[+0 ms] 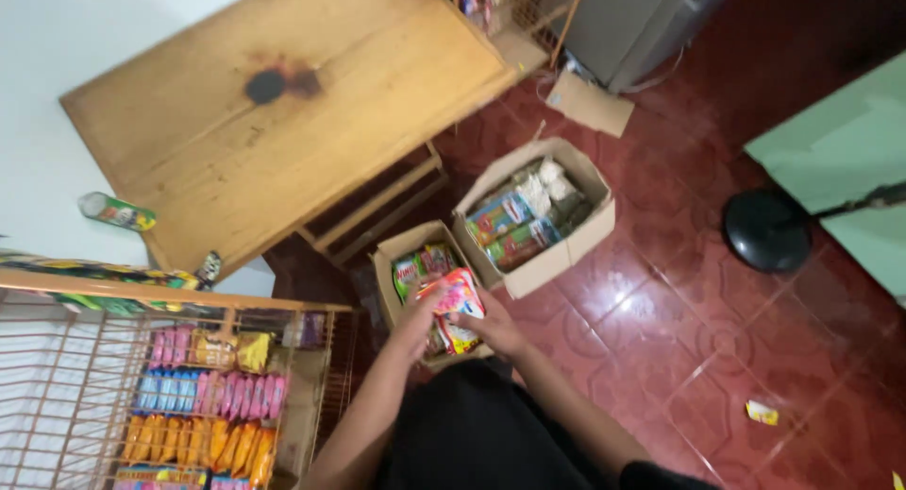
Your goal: Organize detergent sachets by taking them out of boxes and placing them onto a wire rack shelf.
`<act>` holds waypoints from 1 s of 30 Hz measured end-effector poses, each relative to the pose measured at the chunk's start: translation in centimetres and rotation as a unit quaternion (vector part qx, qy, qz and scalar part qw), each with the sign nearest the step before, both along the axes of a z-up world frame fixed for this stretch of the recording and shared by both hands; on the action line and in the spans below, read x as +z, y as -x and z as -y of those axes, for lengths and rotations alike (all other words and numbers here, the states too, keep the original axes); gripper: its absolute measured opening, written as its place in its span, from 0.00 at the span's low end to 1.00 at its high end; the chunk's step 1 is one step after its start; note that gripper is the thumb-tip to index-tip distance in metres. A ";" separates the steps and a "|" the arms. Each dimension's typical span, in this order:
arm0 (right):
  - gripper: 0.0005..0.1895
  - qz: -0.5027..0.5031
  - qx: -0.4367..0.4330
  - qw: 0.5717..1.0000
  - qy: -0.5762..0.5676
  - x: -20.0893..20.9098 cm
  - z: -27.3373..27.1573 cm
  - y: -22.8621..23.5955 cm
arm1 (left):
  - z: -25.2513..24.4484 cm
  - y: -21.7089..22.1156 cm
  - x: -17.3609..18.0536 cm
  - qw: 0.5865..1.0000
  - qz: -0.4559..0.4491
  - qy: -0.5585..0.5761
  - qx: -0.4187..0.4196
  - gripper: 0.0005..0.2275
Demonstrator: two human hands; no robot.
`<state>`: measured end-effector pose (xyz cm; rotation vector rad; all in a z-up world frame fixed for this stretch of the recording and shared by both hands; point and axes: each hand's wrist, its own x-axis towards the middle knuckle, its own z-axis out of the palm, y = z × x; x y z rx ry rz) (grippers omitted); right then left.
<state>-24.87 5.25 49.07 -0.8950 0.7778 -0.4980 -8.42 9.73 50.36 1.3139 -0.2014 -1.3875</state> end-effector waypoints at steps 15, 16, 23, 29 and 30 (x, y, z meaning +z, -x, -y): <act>0.25 0.055 0.070 0.987 -0.132 0.7 4.3 2.6 | 5.3 2.3 -0.3 0.972 -0.029 0.053 0.225 0.11; 0.25 0.055 0.075 0.987 -0.135 0.8 4.7 2.7 | 5.5 1.8 0.4 0.971 -0.028 0.051 0.230 0.11; 0.25 0.218 0.060 0.961 -0.156 4.1 6.3 3.0 | 6.0 2.0 5.4 0.973 -0.012 0.164 0.165 0.07; 0.24 0.106 0.013 0.987 -0.122 3.6 5.0 2.1 | 5.4 2.9 2.3 0.984 -0.005 0.134 0.116 0.11; 0.23 0.075 -0.022 0.993 -0.093 3.5 5.1 2.1 | 5.6 3.3 2.9 0.987 -0.055 0.114 0.102 0.12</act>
